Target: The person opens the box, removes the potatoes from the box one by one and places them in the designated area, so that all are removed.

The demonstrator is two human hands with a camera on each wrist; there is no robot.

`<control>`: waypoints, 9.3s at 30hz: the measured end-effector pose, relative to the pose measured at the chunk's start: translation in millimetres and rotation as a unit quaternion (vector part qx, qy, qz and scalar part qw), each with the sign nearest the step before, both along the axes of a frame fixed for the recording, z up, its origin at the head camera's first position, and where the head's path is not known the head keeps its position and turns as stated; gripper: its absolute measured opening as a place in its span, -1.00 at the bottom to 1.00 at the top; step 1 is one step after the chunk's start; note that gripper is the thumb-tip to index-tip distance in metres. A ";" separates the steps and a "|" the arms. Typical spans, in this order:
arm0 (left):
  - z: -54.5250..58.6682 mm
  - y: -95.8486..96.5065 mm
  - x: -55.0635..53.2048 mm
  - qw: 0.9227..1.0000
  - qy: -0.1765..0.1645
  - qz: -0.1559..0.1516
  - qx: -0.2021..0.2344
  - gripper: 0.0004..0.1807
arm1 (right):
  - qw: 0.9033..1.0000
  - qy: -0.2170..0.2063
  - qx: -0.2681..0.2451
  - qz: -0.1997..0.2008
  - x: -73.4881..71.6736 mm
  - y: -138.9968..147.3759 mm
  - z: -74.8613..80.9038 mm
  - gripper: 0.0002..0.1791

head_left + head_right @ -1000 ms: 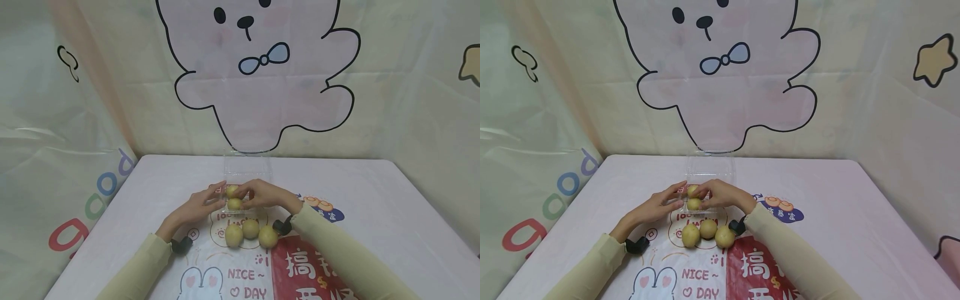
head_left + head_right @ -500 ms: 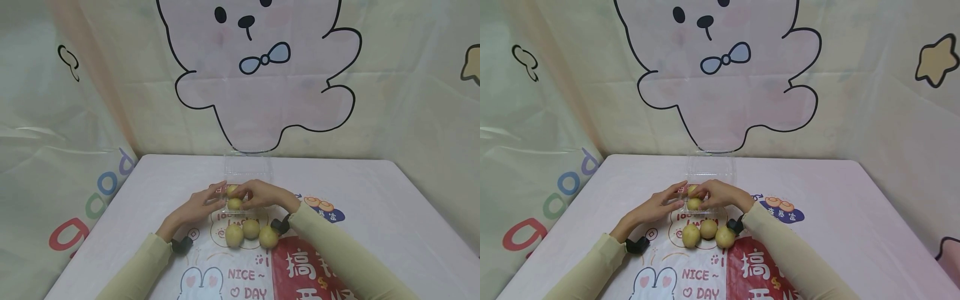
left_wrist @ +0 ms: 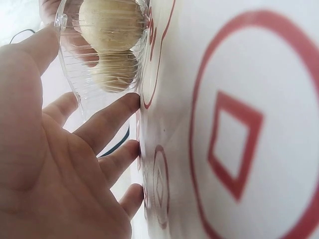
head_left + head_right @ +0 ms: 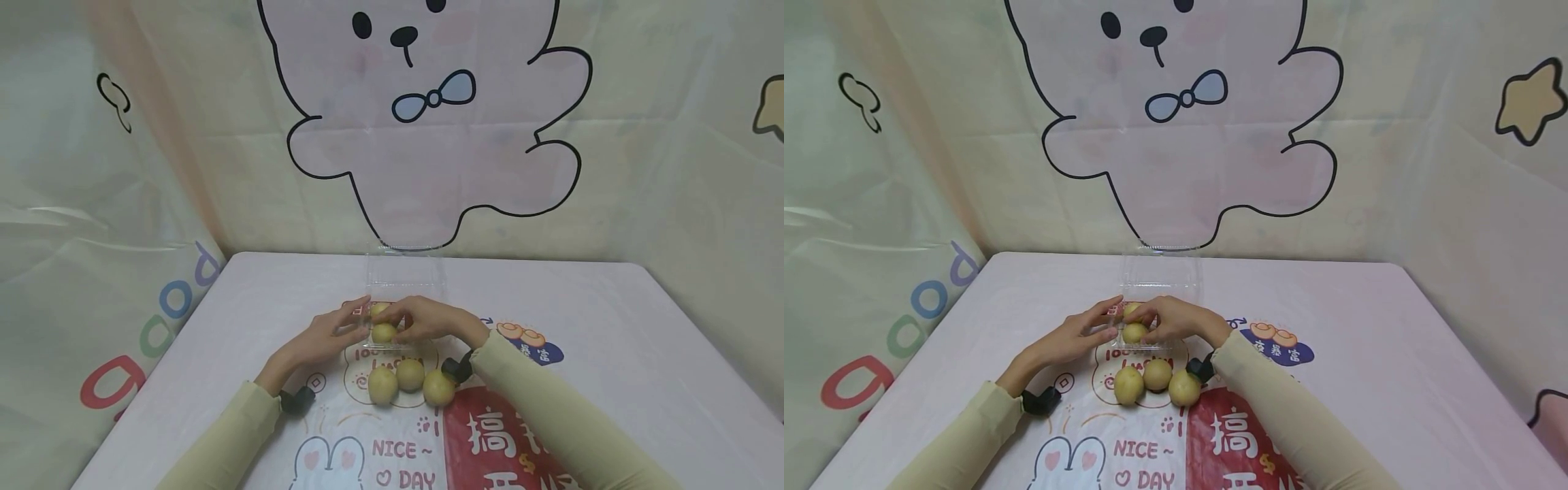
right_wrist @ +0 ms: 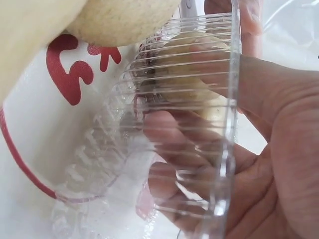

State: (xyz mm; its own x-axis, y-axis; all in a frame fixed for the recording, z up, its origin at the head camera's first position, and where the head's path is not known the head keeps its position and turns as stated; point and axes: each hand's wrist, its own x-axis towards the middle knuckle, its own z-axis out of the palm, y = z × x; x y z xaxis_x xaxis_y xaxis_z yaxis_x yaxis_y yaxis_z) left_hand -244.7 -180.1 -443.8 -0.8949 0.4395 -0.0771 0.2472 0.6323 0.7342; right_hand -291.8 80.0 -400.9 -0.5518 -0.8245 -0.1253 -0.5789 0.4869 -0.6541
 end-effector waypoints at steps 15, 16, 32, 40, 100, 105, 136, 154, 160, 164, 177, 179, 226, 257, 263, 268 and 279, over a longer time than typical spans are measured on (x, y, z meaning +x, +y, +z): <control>1.6 0.6 0.4 1.000 -0.003 0.003 -0.002 -0.19 | 1.000 -0.024 -0.017 0.002 -1.8 2.0 -2.7 -0.50; 1.6 0.9 0.3 1.000 -0.004 0.003 -0.002 -0.19 | 1.000 -0.025 -0.018 0.001 -1.8 2.5 -2.7 -0.50; 1.5 0.0 0.2 1.000 -0.002 -0.003 0.007 -0.20 | 1.000 -0.019 -0.002 0.010 0.4 2.3 -3.2 -0.42; -0.1 -0.6 -0.4 1.000 -0.002 -0.002 0.006 -0.20 | 1.000 -0.023 0.006 -0.008 1.6 4.7 -4.4 -0.44; 4.1 1.3 0.9 1.000 0.004 -0.004 0.003 -0.19 | 0.995 0.006 -0.097 -0.033 21.8 47.0 15.6 -0.40; 4.7 1.5 1.5 1.000 0.004 -0.005 0.002 -0.19 | 0.994 -0.011 -0.094 -0.053 28.5 48.7 18.1 -0.39; 2.3 1.3 1.7 1.000 0.006 0.003 -0.006 -0.18 | 0.993 -0.003 -0.101 -0.057 56.2 59.0 16.0 -0.43; 2.5 1.7 2.5 1.000 -0.002 0.009 -0.009 -0.19 | 0.992 0.000 -0.109 -0.066 66.2 66.0 16.6 -0.44; -0.5 1.3 2.0 1.000 -0.004 0.007 -0.009 -0.19 | 0.990 -0.011 -0.128 -0.057 70.1 70.0 13.3 -0.46; 1.2 2.3 2.5 1.000 0.000 0.007 -0.007 -0.19 | 0.990 -0.015 -0.128 -0.061 74.3 71.7 11.2 -0.48; 3.2 1.6 2.4 1.000 0.004 0.007 -0.009 -0.19 | 0.984 -0.048 -0.146 -0.091 84.9 77.2 5.9 -0.44; 2.8 1.5 2.3 1.000 0.004 0.006 -0.009 -0.18 | 0.983 -0.051 -0.146 -0.096 86.6 77.4 5.4 -0.44; 0.8 1.0 0.8 1.000 0.003 0.003 0.001 -0.19 | 0.986 -0.033 -0.151 -0.063 114.6 55.1 -4.5 -0.44; 2.9 2.4 2.2 1.000 0.001 0.011 -0.007 -0.18 | 0.993 -0.057 -0.077 -0.074 128.1 40.3 -11.5 -0.49; 3.2 2.8 2.6 1.000 0.000 0.010 -0.005 -0.18 | 0.993 -0.052 -0.069 -0.077 130.1 38.2 -12.7 -0.48; 3.7 2.8 2.5 1.000 -0.001 0.011 -0.004 -0.18 | 0.993 -0.051 -0.065 -0.082 131.3 38.2 -11.9 -0.48; 2.1 2.7 2.0 1.000 -0.007 0.015 -0.008 -0.18 | 0.994 -0.045 -0.059 -0.082 131.8 38.1 -10.3 -0.44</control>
State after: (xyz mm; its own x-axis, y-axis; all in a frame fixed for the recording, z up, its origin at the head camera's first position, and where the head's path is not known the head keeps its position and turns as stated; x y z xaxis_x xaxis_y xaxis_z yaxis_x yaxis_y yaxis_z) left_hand -242.7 -177.4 -441.7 -0.9068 0.4105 -0.0965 0.2171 0.6506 0.7277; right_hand -160.0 118.0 -411.1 -0.6714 -0.7359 -0.0875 -0.4346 0.4866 -0.7579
